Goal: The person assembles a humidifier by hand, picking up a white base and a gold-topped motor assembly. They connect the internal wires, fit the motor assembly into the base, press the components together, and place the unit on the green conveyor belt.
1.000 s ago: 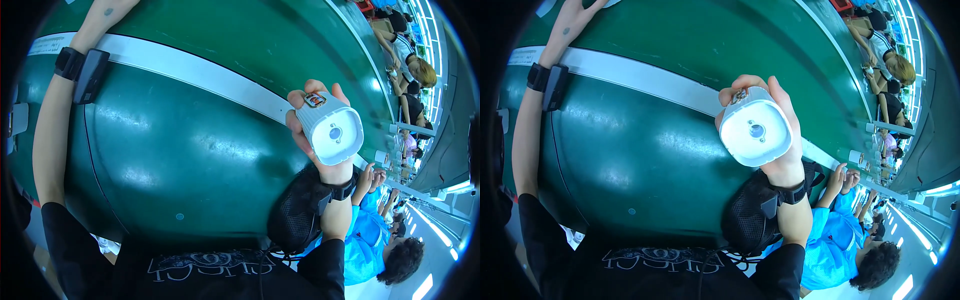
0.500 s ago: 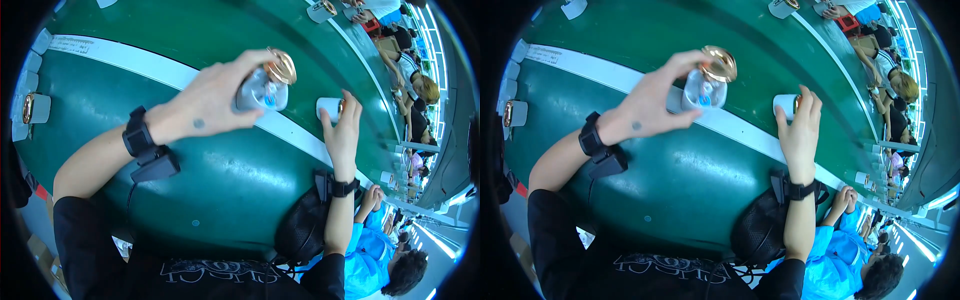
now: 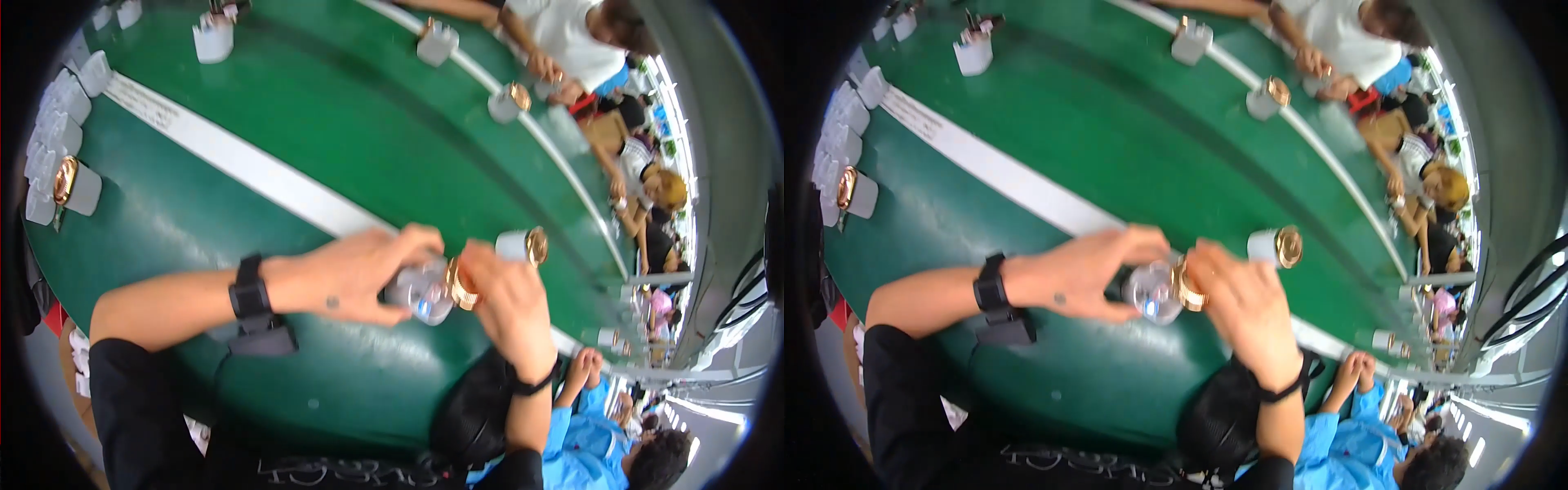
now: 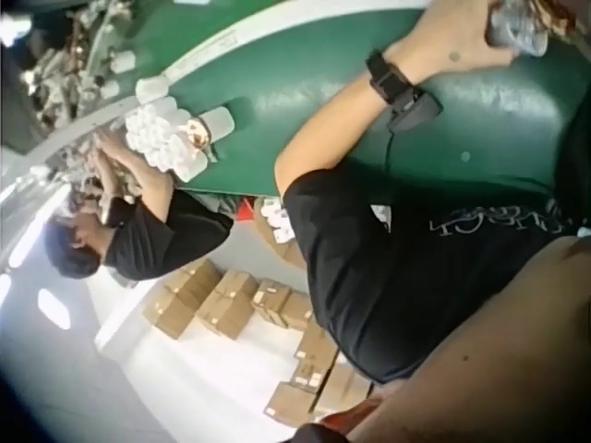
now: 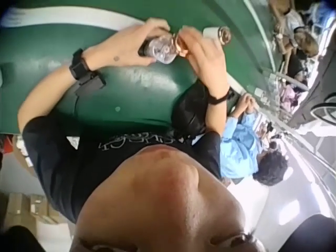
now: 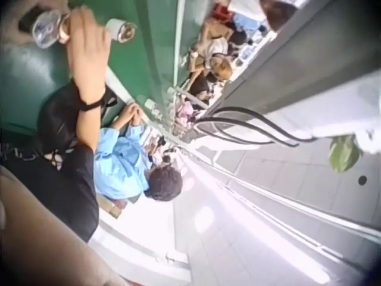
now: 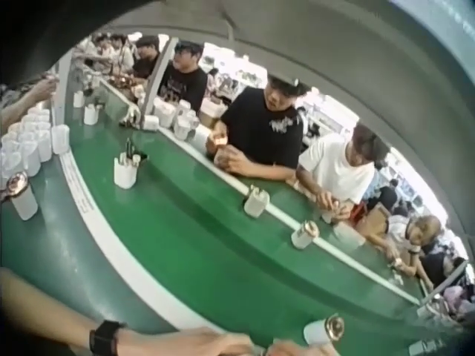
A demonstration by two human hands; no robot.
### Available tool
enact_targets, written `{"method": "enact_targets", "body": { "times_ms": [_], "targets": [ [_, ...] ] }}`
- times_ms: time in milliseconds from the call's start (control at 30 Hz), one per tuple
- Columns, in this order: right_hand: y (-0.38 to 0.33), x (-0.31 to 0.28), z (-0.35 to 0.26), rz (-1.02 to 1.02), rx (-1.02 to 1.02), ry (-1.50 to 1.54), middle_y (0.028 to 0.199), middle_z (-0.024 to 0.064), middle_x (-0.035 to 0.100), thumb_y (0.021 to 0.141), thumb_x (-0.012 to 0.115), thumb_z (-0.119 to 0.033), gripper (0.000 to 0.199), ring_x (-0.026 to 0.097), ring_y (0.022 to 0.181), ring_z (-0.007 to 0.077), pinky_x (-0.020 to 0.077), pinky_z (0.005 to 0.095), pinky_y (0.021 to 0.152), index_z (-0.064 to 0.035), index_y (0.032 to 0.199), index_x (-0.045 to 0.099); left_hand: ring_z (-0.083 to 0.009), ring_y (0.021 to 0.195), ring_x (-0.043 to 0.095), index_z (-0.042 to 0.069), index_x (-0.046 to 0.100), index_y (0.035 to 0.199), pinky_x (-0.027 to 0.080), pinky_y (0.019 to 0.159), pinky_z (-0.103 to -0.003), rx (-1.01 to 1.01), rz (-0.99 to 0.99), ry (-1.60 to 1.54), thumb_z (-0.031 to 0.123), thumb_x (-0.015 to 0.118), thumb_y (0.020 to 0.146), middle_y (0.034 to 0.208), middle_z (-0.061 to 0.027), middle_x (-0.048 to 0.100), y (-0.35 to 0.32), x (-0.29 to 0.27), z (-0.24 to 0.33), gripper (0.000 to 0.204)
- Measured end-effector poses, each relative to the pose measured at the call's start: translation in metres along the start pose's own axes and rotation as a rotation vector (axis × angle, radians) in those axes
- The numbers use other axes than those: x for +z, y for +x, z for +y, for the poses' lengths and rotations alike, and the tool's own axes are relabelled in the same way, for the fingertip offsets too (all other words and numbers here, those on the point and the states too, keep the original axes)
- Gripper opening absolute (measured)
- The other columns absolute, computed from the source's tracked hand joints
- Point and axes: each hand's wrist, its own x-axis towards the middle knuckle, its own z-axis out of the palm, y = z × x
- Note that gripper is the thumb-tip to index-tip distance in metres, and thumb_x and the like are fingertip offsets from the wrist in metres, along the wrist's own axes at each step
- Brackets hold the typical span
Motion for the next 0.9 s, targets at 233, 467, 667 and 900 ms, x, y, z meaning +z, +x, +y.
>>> {"method": "enact_targets", "body": {
  "times_ms": [233, 467, 667, 900],
  "targets": [
    [0.006, -0.019, -0.024, 0.067, -0.095, -0.223, 0.125, 0.0078, 0.068, 0.069, 0.076, -0.004, 0.053, 0.066, 0.098, 0.0230, 0.0492, 0.0365, 0.081, -0.0045, 0.122, 0.068, -0.0388, 0.114, 0.064, 0.001, 0.043, 0.134, 0.049, 0.098, -0.048, 0.002, -0.102, -0.069, 0.018, 0.081, 0.077, 0.122, -0.0211, 0.068, -0.004, 0.005, 0.006, 0.070],
    [0.001, -0.016, -0.020, 0.175, -0.114, -0.019, 0.104, 0.0077, 0.072, 0.078, 0.073, -0.005, 0.039, 0.068, 0.086, 0.0190, 0.0506, 0.0342, 0.075, -0.0049, 0.117, 0.067, -0.0330, 0.114, 0.059, 0.004, 0.055, 0.128, 0.045, 0.099, -0.043, -0.076, -0.249, 0.093, 0.026, 0.079, 0.077, 0.122, -0.0148, 0.064, -0.004, -0.010, 0.012, 0.061],
    [0.001, -0.019, -0.030, -0.024, 0.789, 0.780, 0.091, 0.0102, 0.072, 0.087, 0.073, -0.002, 0.029, 0.068, 0.071, 0.0165, 0.0517, 0.0312, 0.067, -0.0014, 0.115, 0.064, -0.0322, 0.104, 0.056, 0.003, 0.056, 0.123, 0.046, 0.090, -0.043, -0.022, -0.098, 0.251, 0.029, 0.079, 0.071, 0.111, -0.0123, 0.059, -0.005, -0.010, 0.004, 0.062],
    [-0.003, -0.007, -0.018, 0.071, 0.626, 1.188, 0.091, 0.0123, 0.070, 0.094, 0.069, -0.005, 0.024, 0.065, 0.061, 0.0180, 0.0524, 0.0291, 0.061, 0.0027, 0.114, 0.058, -0.0318, 0.102, 0.056, 0.005, 0.057, 0.123, 0.046, 0.088, -0.042, 0.005, 0.050, 0.257, 0.019, 0.082, 0.070, 0.116, -0.0108, 0.060, 0.003, -0.007, -0.006, 0.060]
  ]
}}
